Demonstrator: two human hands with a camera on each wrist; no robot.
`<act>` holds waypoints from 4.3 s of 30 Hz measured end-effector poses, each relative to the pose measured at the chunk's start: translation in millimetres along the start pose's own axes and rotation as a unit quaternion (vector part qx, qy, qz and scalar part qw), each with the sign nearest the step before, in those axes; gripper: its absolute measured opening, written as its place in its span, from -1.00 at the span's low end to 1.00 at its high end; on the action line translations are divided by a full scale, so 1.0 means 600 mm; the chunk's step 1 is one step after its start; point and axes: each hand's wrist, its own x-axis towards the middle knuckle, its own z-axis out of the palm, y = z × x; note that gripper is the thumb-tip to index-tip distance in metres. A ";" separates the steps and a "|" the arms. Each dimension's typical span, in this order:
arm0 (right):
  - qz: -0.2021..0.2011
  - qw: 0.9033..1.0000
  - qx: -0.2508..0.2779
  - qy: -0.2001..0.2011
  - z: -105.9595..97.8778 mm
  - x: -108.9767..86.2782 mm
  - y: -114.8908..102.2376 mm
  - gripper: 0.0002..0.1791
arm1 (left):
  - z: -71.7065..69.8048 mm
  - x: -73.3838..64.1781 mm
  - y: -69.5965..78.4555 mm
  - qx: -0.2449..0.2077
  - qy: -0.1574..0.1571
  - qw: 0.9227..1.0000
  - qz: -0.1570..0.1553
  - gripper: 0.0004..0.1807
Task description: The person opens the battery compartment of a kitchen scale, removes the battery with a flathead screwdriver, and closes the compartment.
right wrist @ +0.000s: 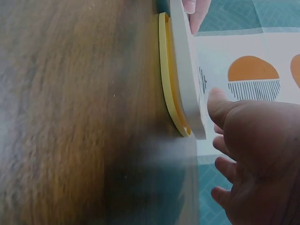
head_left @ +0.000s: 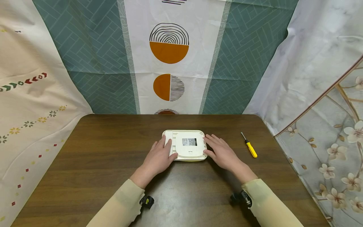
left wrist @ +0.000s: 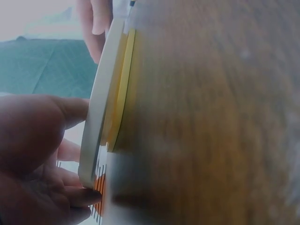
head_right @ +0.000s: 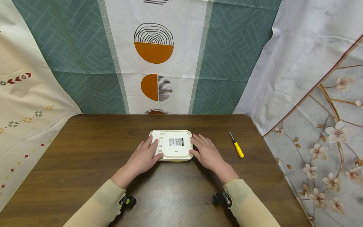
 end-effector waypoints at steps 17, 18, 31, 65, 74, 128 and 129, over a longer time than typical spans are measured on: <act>0.044 0.996 -0.063 0.044 -0.015 -0.034 0.038 -0.23 | 0.001 0.000 -0.002 -0.006 0.001 1.000 -0.006 -0.16; 0.048 0.995 -0.067 0.047 -0.016 -0.035 0.040 -0.23 | 0.000 0.000 -0.001 -0.006 0.001 1.000 -0.006 -0.16; 0.109 0.987 -0.107 0.052 -0.033 -0.065 0.080 -0.25 | -0.001 -0.001 -0.002 -0.009 0.005 1.000 -0.009 -0.17; 0.234 0.963 -0.133 0.016 -0.054 -0.104 0.146 -0.21 | 0.002 0.001 -0.001 0.001 0.009 1.000 -0.004 -0.18; 0.245 0.960 -0.130 0.037 -0.054 -0.106 0.155 -0.33 | 0.004 -0.001 -0.002 0.000 0.014 1.000 -0.005 -0.19; 0.026 0.959 -0.115 0.258 -0.040 -0.067 0.020 -0.63 | 0.003 -0.004 -0.001 -0.002 0.015 1.000 -0.007 -0.21; 0.020 0.958 -0.114 0.261 -0.039 -0.066 0.018 -0.63 | 0.003 -0.004 -0.001 -0.001 0.013 1.000 -0.008 -0.21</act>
